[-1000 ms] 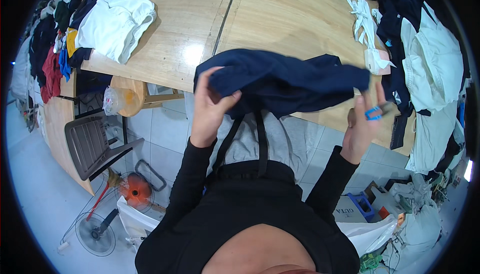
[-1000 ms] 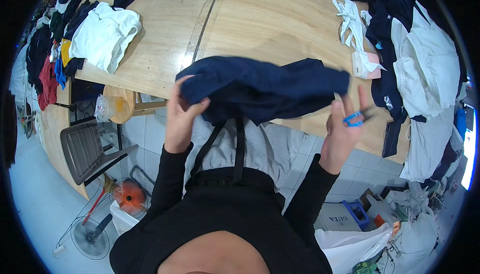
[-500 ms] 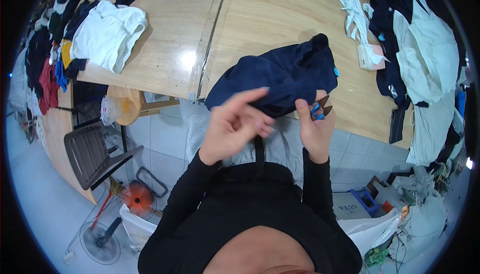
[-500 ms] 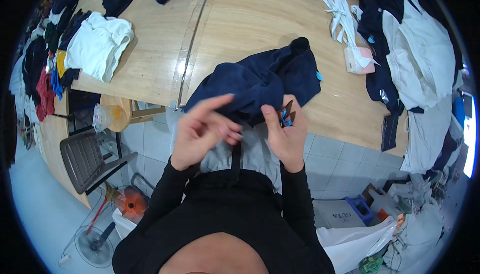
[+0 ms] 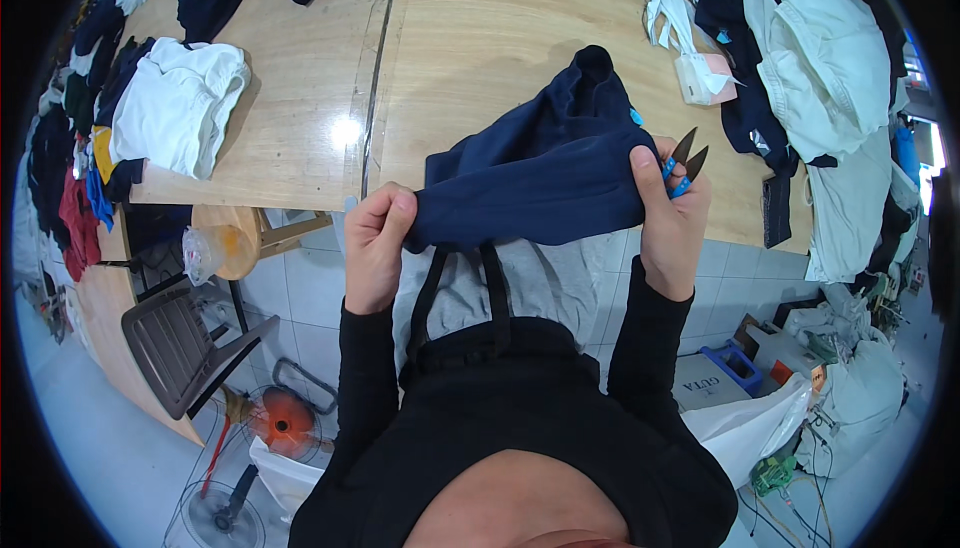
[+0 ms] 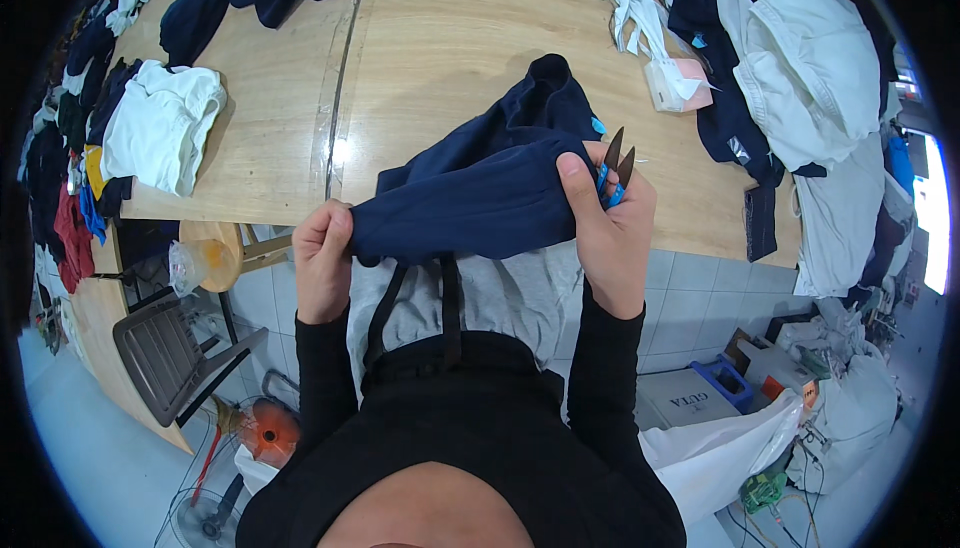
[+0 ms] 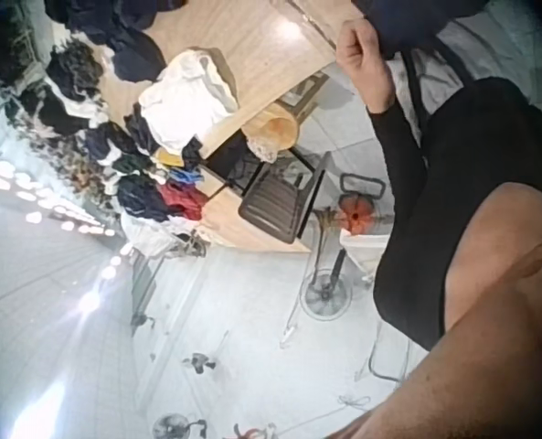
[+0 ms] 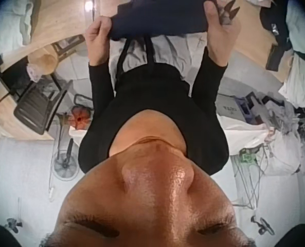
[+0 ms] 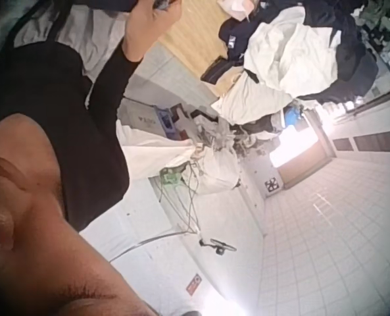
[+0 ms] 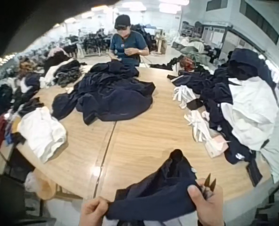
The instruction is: Inspecting a navy blue pair of shorts for defects and trimming loose threads using thread snips.
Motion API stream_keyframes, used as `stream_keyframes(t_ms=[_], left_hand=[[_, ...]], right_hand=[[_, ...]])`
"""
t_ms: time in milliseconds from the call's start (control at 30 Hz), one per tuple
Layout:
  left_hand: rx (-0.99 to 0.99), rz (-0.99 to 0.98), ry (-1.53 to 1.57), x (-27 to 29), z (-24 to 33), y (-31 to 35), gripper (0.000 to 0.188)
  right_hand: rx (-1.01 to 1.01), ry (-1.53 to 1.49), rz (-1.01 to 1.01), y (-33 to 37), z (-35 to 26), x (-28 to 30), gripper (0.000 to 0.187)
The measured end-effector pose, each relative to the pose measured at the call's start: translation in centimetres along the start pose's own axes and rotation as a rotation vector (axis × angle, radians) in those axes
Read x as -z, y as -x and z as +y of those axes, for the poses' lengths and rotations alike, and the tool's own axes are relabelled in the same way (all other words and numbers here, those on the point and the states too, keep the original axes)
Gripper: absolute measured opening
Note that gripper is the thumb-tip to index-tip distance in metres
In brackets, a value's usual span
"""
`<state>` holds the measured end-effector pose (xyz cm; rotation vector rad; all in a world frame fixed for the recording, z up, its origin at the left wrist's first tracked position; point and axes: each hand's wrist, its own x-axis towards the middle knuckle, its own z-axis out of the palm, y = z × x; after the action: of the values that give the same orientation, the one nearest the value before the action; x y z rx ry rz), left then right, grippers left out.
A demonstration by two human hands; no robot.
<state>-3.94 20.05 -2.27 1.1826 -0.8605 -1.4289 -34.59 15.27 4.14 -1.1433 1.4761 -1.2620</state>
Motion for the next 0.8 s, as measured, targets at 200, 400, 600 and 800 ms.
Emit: stream_keyframes(t_ms=[200, 400, 600, 800], left_hand=[[-0.132, 0.131, -0.065, -0.8, 1.9, 0.9, 0.030], [-0.196, 0.127, -0.168, -2.4, 2.7, 1.0, 0.026], [-0.309, 0.166, -0.374, -1.7, 3.6, 0.2, 0.027], [-0.415, 0.779, -0.807, 9.8, 3.3, -5.8, 0.033]], right_hand=[[-0.021, 0.014, 0.031, -0.2, 0.6, 0.3, 0.024], [-0.033, -0.120, 0.097, -0.6, 1.2, 1.8, 0.018], [-0.009, -0.047, 0.127, -0.2, 0.7, 2.0, 0.023], [0.029, -0.090, -0.035, -0.9, 1.0, 3.5, 0.032]])
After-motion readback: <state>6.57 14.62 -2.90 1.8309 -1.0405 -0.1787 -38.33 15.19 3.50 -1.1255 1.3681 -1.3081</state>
